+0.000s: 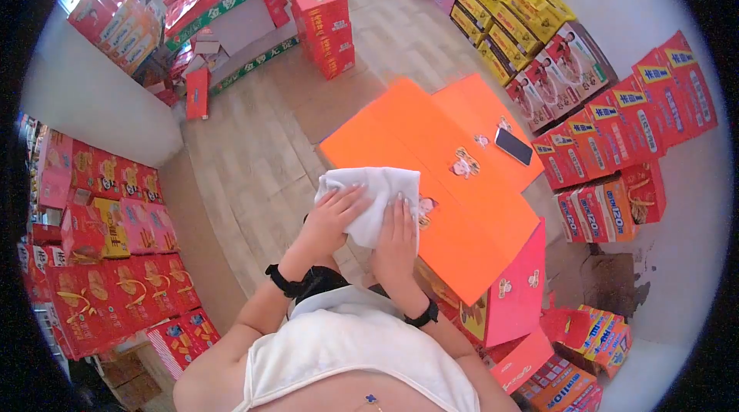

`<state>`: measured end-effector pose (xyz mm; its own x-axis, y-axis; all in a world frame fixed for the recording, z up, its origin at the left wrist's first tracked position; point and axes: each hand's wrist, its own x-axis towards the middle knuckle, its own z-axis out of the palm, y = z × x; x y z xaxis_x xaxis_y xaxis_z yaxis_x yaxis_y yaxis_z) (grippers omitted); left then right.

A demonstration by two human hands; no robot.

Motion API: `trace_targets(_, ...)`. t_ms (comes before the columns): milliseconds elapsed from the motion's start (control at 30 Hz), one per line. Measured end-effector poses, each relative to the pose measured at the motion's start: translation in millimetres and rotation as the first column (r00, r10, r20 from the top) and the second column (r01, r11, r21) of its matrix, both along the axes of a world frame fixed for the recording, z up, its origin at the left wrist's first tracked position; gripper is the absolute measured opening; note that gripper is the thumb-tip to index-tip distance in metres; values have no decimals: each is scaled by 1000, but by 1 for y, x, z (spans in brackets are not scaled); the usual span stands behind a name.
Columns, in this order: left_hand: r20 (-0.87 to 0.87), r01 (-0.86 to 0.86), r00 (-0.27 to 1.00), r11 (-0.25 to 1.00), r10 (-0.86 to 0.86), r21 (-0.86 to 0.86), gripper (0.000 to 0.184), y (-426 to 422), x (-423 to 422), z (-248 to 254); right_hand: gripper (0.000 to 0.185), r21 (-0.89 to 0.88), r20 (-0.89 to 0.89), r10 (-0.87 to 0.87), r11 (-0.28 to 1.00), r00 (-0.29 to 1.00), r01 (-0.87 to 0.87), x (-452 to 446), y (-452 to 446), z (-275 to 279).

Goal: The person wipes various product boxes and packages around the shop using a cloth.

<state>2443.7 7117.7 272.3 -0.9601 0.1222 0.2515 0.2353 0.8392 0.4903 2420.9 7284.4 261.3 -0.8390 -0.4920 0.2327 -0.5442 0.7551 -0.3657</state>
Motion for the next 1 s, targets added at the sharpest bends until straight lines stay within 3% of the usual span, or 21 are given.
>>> trace_targets(200,20,-34,999,999,33,35,68,-71,-3,-6,51,-3,-85,91,996,992,-91,-21,-69,-7)
trace_targets(267,108,-34,994,994,23,99,65,-105,-4,-2,50,5,-96,132,991,987,-133,-29,-102,-7)
trace_targets(433,207,-178,963,984,173,3,59,-190,6,-18,49,33,-49,323,946,945,-322,-52,-192,-22)
trace_targets(500,278,-229,933,973,230,-37,57,-225,17,-15,40,-205,263,477,877,838,-435,-55,-230,-39)
trace_targets(600,391,-307,869,950,303,-52,55,-264,32,-8,27,-183,374,569,819,732,-544,-60,-292,-32)
trace_targets(633,369,-391,847,919,383,-57,54,-276,37,-15,19,-137,300,643,760,704,-636,-60,-309,-37)
trace_targets(667,342,-469,820,881,459,-60,54,-289,41,-24,19,-153,288,637,767,715,-623,-62,-330,-41)
trace_targets(733,321,-509,804,858,500,-62,53,-307,44,-33,20,139,373,650,667,662,-732,-64,-367,-46)
trace_targets(767,347,-577,759,816,551,-34,50,-314,42,-27,19,175,326,691,627,645,-759,-69,-383,-45)
trace_targets(800,373,-645,707,764,601,-11,48,-320,40,-23,19,157,326,687,638,649,-754,-77,-396,-41)
trace_targets(867,415,-656,679,755,605,-28,44,-335,35,-23,18,155,397,759,498,516,-853,-99,-426,-29)
trace_targets(1000,473,-658,643,751,602,-62,34,-366,2,-21,18,37,481,774,451,412,-892,-156,-469,-55)
